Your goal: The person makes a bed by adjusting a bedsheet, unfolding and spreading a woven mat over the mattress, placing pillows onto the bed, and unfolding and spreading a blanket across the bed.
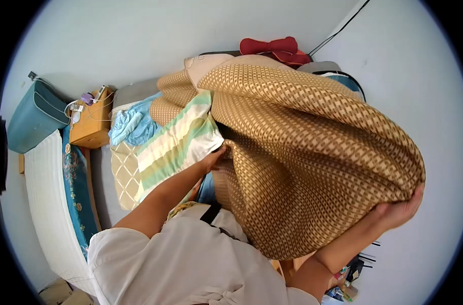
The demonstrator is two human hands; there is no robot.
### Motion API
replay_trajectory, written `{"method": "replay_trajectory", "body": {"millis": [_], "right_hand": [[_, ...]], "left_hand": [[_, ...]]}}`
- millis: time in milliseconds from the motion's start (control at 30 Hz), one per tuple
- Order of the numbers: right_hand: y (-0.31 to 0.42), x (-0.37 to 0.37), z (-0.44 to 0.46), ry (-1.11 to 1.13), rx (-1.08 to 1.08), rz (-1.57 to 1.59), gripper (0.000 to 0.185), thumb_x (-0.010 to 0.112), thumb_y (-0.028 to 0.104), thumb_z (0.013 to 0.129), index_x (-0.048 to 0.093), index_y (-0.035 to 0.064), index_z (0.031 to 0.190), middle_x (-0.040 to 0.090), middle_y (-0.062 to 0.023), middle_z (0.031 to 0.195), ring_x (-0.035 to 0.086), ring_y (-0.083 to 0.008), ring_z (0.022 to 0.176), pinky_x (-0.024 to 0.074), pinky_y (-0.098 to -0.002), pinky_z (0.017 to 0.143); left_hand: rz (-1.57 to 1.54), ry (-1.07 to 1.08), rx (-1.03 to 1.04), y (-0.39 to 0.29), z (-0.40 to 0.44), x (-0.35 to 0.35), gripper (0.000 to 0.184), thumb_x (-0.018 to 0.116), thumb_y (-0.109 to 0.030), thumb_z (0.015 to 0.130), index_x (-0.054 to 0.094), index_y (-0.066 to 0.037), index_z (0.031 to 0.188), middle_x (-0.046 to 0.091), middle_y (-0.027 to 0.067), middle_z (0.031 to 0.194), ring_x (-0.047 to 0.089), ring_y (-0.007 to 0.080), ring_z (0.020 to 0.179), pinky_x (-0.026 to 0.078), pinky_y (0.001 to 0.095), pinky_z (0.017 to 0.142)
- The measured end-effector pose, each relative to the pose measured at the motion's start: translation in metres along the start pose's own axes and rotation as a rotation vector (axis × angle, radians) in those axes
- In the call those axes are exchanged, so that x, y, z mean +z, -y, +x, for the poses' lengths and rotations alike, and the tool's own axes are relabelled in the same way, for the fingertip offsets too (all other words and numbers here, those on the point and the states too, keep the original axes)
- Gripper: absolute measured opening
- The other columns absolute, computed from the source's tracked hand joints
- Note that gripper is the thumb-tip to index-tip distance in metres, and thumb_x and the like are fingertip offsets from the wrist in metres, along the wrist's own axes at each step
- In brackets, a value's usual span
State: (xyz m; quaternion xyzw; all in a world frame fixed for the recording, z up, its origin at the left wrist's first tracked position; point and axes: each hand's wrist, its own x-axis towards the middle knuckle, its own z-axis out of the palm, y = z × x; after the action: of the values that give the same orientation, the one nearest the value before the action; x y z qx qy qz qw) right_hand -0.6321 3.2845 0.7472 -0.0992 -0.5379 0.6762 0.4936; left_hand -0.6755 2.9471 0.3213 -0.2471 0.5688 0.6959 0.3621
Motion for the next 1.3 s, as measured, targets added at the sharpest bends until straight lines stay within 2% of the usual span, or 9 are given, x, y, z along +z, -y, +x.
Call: {"method": "replay_trajectory", "body": {"millis": [67,167,267,333,400,600,833,1067,1300], "right_hand": [[0.017,0.009,-0.022,-0.044,-0.078,-0.073,0.03,0.052,0.019,0.086,0.056,-0.0067,0.101,0.059,-0.0147,0.099,0.059,-0.0223,0.087,0.0481,-0.0324,0.076],[0.021,0.005,-0.039,-0.073,-0.154,-0.179,0.028,0.053,0.019,0.086,0.057,-0.0063,0.097,0.059,-0.0133,0.096,0.058,-0.0206,0.085,0.0475,-0.0314,0.075],[0.026,-0.011,-0.056,-0.116,-0.151,-0.258,0.025,0.053,0.019,0.086,0.057,-0.005,0.093,0.059,-0.0115,0.093,0.057,-0.0192,0.083,0.0469,-0.0307,0.074],[0.033,-0.022,-0.063,-0.101,-0.152,-0.3,0.023,0.053,0.018,0.085,0.058,-0.0033,0.092,0.06,-0.0105,0.091,0.057,-0.0189,0.081,0.047,-0.0316,0.071],[0.039,-0.015,-0.084,-0.087,-0.166,-0.292,0.022,0.054,0.017,0.085,0.058,-0.0032,0.092,0.06,-0.0106,0.091,0.057,-0.0188,0.081,0.047,-0.0315,0.072],[0.061,-0.015,-0.109,-0.19,-0.21,-0.291,0.027,0.055,0.02,0.084,0.058,-0.0039,0.096,0.06,-0.0132,0.094,0.059,-0.0211,0.082,0.05,-0.0323,0.071],[0.101,-0.049,-0.131,-0.177,-0.2,-0.137,0.037,0.051,0.027,0.085,0.056,-0.0046,0.104,0.06,-0.0147,0.101,0.059,-0.0245,0.089,0.0494,-0.0364,0.076],[0.151,-0.073,-0.161,-0.507,-0.619,-0.116,0.043,0.048,0.028,0.086,0.055,-0.0086,0.107,0.056,-0.0193,0.11,0.056,-0.0299,0.096,0.0455,-0.0417,0.083],[0.13,-0.089,-0.147,-0.426,-0.445,-0.108,0.05,0.05,0.029,0.084,0.048,-0.0114,0.114,0.049,-0.0222,0.118,0.05,-0.0317,0.105,0.0406,-0.0417,0.09]], "left_hand": [[-0.127,0.12,-0.095,0.012,0.016,-0.001,0.092,0.046,-0.071,0.075,0.016,-0.015,0.142,0.014,0.0151,0.146,0.026,0.0363,0.129,0.026,0.0534,0.101],[-0.735,0.457,-0.214,0.019,0.043,0.028,0.084,0.046,-0.07,0.075,0.033,-0.011,0.133,0.034,0.0158,0.135,0.038,0.0331,0.118,0.031,0.052,0.096],[-0.938,0.304,0.055,-0.017,0.007,0.06,0.077,0.047,-0.067,0.077,0.04,-0.005,0.123,0.047,0.0137,0.119,0.048,0.0293,0.098,0.035,0.0496,0.092],[-0.876,0.142,-0.036,-0.023,0.019,0.053,0.076,0.049,-0.065,0.078,0.041,-0.004,0.122,0.05,0.0137,0.11,0.05,0.0279,0.091,0.037,0.0485,0.089],[-0.76,0.035,-0.163,-0.034,0.028,0.047,0.067,0.056,-0.055,0.079,0.04,-0.004,0.121,0.047,0.0112,0.085,0.051,0.032,0.082,0.047,0.0477,0.068],[-0.282,-0.003,-0.235,0.012,0.082,0.042,0.057,0.047,-0.046,0.087,0.04,-0.007,0.128,0.051,0.0176,0.117,0.051,0.0269,0.102,0.042,0.0443,0.086],[-0.175,0.106,0.244,-0.122,0.052,0.109,0.056,0.045,-0.045,0.088,0.039,-0.007,0.129,0.049,0.0168,0.119,0.05,0.0265,0.104,0.042,0.0441,0.087],[-0.143,0.281,0.791,-0.269,-0.048,0.156,0.055,0.043,-0.044,0.089,0.039,-0.008,0.13,0.048,0.0161,0.122,0.05,0.0262,0.107,0.042,0.0439,0.088],[-0.084,0.389,1.004,-0.338,-0.1,0.109,0.054,0.041,-0.043,0.09,0.038,-0.008,0.13,0.047,0.0153,0.124,0.049,0.0258,0.109,0.042,0.0438,0.089]]}}
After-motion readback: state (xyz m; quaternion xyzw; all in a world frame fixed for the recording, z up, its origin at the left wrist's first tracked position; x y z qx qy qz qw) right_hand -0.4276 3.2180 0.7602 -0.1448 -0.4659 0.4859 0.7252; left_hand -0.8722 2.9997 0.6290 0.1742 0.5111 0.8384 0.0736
